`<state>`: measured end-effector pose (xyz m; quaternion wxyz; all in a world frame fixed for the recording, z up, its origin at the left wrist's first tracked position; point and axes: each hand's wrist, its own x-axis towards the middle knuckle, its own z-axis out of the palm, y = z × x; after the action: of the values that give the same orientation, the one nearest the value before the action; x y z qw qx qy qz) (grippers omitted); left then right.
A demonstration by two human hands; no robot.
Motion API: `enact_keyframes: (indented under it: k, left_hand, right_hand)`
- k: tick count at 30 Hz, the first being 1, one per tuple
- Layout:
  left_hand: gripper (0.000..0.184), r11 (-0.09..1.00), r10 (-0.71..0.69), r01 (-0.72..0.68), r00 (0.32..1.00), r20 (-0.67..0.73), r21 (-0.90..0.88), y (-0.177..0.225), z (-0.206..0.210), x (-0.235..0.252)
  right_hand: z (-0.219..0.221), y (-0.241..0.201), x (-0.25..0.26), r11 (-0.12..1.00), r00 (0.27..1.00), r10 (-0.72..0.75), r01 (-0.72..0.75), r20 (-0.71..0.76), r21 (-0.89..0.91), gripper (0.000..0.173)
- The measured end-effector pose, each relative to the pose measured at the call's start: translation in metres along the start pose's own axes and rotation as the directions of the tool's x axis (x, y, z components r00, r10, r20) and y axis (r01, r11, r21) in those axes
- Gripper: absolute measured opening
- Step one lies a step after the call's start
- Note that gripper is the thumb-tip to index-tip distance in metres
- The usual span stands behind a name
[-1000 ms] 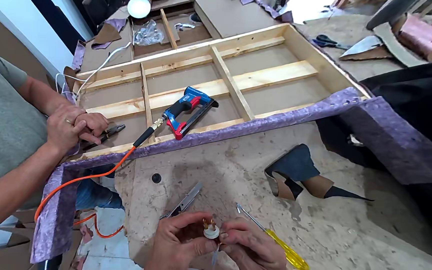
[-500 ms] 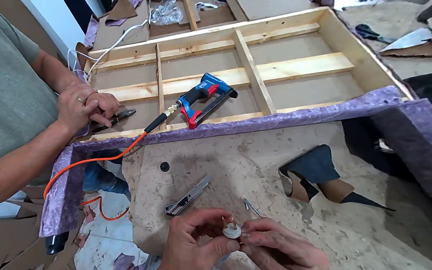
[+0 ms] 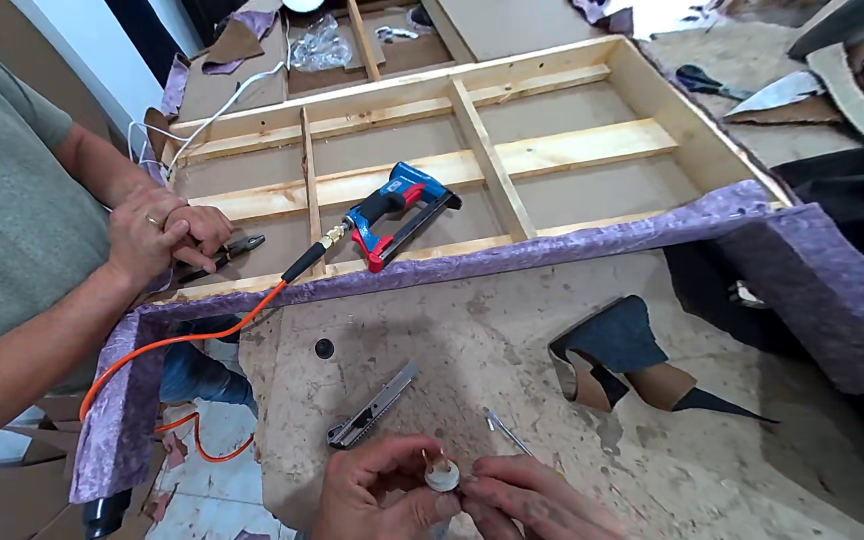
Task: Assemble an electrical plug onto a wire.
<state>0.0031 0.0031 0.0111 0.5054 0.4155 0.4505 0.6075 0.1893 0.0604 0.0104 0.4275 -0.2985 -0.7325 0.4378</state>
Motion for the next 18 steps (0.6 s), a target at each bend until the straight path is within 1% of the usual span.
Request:
enact_keyframes:
  k: [2, 5, 8, 10, 13, 15, 18]
  left_hand:
    - [0.035, 1.0, 0.002, -0.001, 0.999, -0.038, 0.011, 0.0, 0.002, -0.002]
    - [0.033, 0.999, 0.014, -0.015, 1.0, -0.008, -0.039, -0.005, 0.0, -0.002]
    - [0.032, 0.995, 0.018, -0.018, 1.0, -0.002, -0.094, -0.013, -0.002, -0.004]
    - [0.033, 0.993, 0.006, -0.008, 1.0, -0.019, -0.117, -0.016, -0.002, -0.004]
    - [0.032, 0.994, 0.006, -0.009, 1.0, -0.028, -0.113, -0.019, -0.003, -0.004]
    - [0.032, 0.994, -0.005, 0.0, 0.999, -0.045, -0.109, -0.017, -0.001, -0.004]
    - [0.032, 0.994, -0.034, 0.027, 0.997, -0.071, -0.103, -0.014, 0.002, -0.004]
  right_hand:
    - [0.006, 0.001, -0.003, 1.0, 0.999, 0.014, -0.014, -0.028, 0.011, 0.012]
    - [0.011, 0.001, -0.005, 0.999, 0.997, 0.04, -0.037, -0.066, 0.038, 0.011]
    - [0.014, -0.001, -0.006, 0.985, 0.987, 0.125, -0.111, -0.101, 0.135, 0.012]
    - [0.015, -0.001, -0.006, 0.976, 0.983, 0.152, -0.134, -0.1, 0.169, 0.011]
    - [0.016, 0.002, -0.004, 0.987, 0.991, 0.095, -0.082, -0.092, 0.135, 0.007]
    - [0.016, 0.004, -0.004, 0.996, 0.994, 0.049, -0.041, -0.101, 0.077, 0.009]
    - [0.018, 0.006, -0.007, 1.0, 0.991, 0.024, -0.023, -0.129, 0.012, 0.013]
